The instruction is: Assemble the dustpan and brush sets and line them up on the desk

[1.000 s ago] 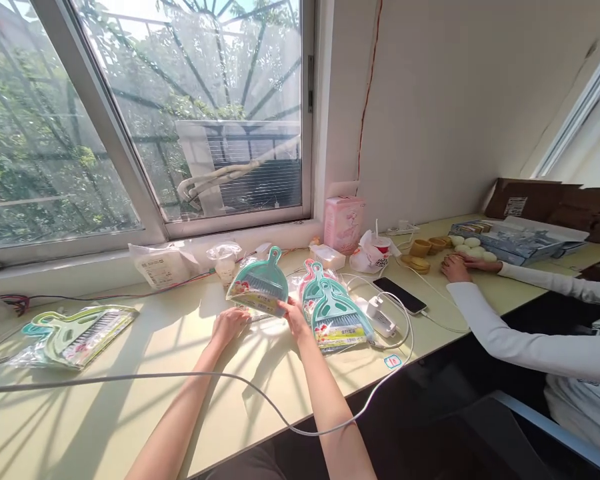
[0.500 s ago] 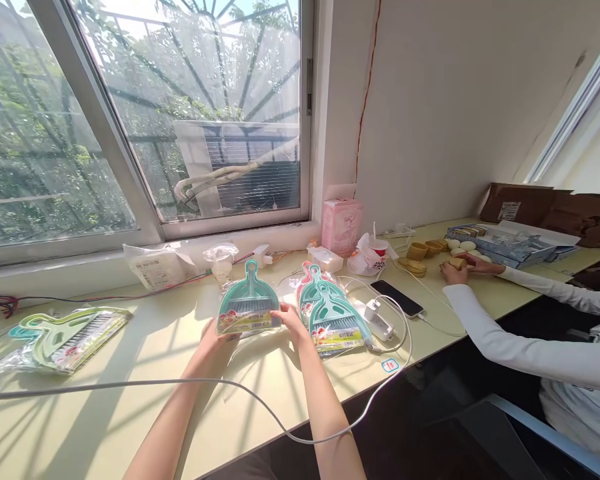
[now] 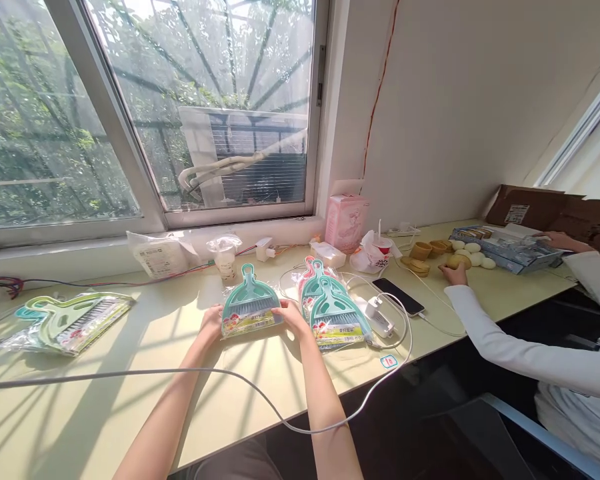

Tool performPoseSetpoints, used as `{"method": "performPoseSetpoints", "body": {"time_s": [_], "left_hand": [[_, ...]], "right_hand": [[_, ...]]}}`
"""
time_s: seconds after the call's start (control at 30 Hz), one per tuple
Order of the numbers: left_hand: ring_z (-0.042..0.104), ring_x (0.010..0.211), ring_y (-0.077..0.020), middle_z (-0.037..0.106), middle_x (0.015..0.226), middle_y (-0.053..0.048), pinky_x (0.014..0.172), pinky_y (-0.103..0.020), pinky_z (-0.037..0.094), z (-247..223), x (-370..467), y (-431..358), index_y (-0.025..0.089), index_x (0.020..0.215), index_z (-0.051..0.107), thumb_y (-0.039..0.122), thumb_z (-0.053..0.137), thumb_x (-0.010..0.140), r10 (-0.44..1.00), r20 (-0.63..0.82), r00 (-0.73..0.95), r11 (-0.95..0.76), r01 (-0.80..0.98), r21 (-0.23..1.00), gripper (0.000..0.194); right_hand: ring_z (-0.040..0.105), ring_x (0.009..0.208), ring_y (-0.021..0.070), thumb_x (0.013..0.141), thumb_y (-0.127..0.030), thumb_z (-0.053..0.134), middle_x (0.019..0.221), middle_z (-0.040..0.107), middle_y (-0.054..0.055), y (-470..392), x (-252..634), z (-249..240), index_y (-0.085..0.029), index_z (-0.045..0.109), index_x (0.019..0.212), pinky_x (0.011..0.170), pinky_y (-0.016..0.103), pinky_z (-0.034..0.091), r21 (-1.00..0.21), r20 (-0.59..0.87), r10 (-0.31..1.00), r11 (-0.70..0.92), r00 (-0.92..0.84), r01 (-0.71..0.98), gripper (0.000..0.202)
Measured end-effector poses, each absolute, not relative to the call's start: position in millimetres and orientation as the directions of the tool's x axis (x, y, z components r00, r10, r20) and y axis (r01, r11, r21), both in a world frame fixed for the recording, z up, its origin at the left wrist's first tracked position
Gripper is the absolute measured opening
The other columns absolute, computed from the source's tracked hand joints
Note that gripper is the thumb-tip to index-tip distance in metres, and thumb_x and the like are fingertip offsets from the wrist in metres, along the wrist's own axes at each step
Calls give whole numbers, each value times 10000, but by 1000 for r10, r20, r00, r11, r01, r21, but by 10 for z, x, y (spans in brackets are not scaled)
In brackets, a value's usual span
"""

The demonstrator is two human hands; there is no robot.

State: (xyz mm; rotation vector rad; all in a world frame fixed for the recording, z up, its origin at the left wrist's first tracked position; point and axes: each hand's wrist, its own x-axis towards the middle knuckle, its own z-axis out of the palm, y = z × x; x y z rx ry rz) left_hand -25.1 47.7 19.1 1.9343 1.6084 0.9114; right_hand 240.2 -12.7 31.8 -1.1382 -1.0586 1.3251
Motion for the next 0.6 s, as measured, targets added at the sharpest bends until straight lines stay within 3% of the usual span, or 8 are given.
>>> {"method": "performPoseSetpoints", "body": {"time_s": [0.17, 0.33, 0.47, 0.6], "left_hand": [[642, 758, -214, 669, 822, -41, 729, -310, 520, 117, -253, 550, 220, 677, 692, 199, 719, 718, 989, 145, 40, -137, 629, 765, 53], [579, 639, -172, 633, 803, -13, 590, -283, 467, 96, -255, 544, 214, 716, 703, 208, 690, 766, 998, 69, -4, -55, 554, 831, 52], [566, 547, -157, 632, 713, 8, 560, -284, 496, 108, -252, 539, 219, 753, 697, 227, 684, 812, 1000, -5, -29, 18, 468, 884, 61], [652, 535, -194, 621, 559, 7, 605, -295, 562, 157, -255, 533, 221, 769, 703, 231, 739, 828, 993, -110, -41, 117, 412, 904, 70]], "right_hand": [[810, 1047, 378, 657, -338, 957, 811, 832, 39, -35, 2435, 209, -289, 857, 863, 1069, 530, 620, -996, 23, 988, 37, 154, -86, 234], [795, 1010, 370, 671, -319, 915, 823, 847, 50, 46, 2412, 111, -278, 818, 754, 1111, 561, 606, -997, 60, 954, 41, 295, 73, 134], [798, 1044, 364, 721, -259, 851, 907, 871, 59, 57, 2398, 97, -278, 839, 827, 1119, 537, 600, -988, 66, 944, 16, 323, 155, 108], [772, 1178, 368, 768, -199, 748, 1111, 887, 92, 69, 2391, 68, -270, 863, 937, 1206, 524, 543, -973, 140, 940, 72, 310, 222, 216]]}}
